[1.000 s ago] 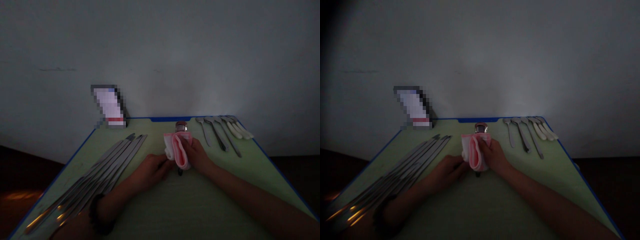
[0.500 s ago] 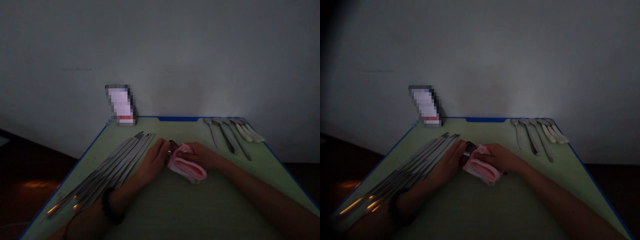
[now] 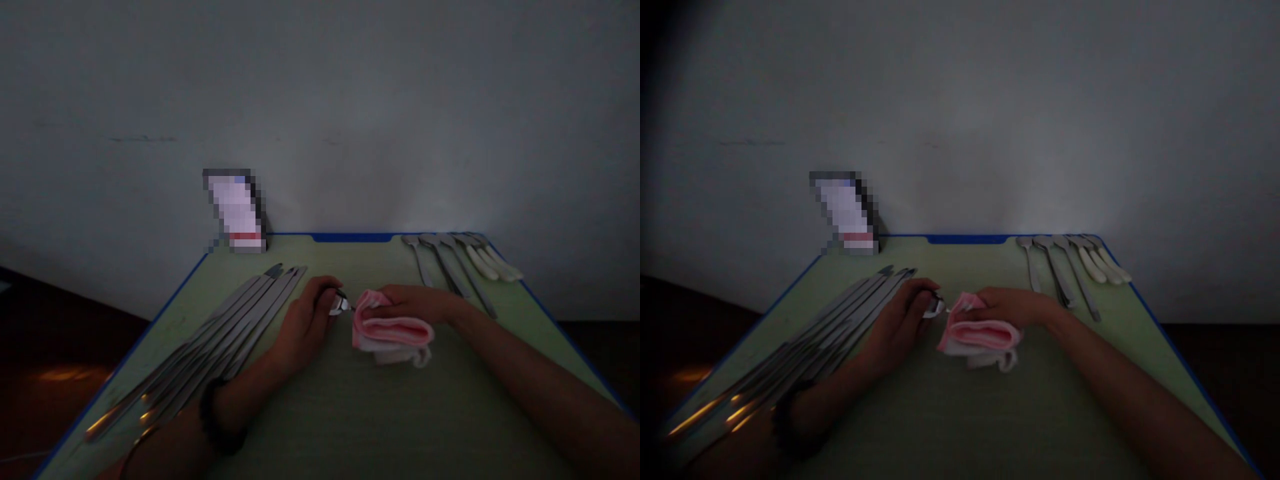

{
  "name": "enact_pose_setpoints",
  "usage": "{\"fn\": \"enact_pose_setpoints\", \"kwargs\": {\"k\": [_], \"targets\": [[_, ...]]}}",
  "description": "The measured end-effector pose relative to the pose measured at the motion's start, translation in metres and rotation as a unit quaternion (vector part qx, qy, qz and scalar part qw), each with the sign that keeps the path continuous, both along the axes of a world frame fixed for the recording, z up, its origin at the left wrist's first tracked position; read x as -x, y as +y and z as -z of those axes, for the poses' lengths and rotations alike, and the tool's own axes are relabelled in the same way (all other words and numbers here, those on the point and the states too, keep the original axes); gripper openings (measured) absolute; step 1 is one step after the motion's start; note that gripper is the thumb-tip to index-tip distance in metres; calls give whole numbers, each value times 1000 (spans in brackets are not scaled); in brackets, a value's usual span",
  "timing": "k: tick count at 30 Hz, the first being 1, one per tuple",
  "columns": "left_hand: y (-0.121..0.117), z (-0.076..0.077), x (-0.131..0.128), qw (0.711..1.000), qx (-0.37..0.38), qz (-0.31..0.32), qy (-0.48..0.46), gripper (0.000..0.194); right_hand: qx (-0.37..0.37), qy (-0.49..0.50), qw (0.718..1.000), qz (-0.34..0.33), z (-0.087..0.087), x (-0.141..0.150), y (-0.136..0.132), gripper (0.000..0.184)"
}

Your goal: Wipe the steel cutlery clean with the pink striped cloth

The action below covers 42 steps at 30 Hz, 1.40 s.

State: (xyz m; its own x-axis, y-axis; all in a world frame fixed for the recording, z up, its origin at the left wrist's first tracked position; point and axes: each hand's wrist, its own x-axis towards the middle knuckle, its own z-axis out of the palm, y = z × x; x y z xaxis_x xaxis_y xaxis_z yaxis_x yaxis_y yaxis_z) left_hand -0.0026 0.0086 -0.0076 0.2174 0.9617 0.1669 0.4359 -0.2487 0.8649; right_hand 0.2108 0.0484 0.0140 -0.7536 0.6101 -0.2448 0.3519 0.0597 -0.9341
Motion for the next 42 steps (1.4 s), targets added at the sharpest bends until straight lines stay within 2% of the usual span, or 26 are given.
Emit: {"fn": "enact_pose_setpoints", "kwargs": {"k": [3, 5, 8, 10, 12, 14, 16, 19, 22, 31, 42], "targets": [[2, 3, 1, 993, -31, -56, -98, 20, 131, 44, 989, 46, 3, -6, 0, 27], [4, 6, 1, 982, -63, -70, -165, 22, 177, 66, 980, 64, 7, -9, 0, 27], [5, 9, 1, 969, -78, -23, -234, 25, 182, 75, 978, 68, 13, -11, 2, 30], [6, 10, 1, 963, -40, 12, -265, 29, 162, 69, 983, 58, 15, -11, 3, 33], [8, 8, 1, 961, 26, 5, -274, 33, 132, 44, 990, 34, 15, -10, 4, 35], [10, 5, 2, 966, 79, -29, -244, 36, 100, 16, 995, 6, 14, -9, 5, 35], [11, 1, 2, 977, 100, -45, -185, 33, 78, -2, 997, -14, 12, -8, 6, 36], [11, -5, 3, 995, 71, -16, -63, 30, 61, -4, 998, -31, 11, -7, 6, 35], [8, -8, 3, 999, 35, 17, 24, 32, 55, -10, 997, -44, 10, -7, 7, 36], [2, -9, 4, 990, 13, 93, 102, 25, 41, -51, 997, -45, 7, -6, 6, 41], [-4, -13, 2, 967, 11, 142, 212, 27, -57, -150, 986, -38, -4, 6, -4, 40]]}}
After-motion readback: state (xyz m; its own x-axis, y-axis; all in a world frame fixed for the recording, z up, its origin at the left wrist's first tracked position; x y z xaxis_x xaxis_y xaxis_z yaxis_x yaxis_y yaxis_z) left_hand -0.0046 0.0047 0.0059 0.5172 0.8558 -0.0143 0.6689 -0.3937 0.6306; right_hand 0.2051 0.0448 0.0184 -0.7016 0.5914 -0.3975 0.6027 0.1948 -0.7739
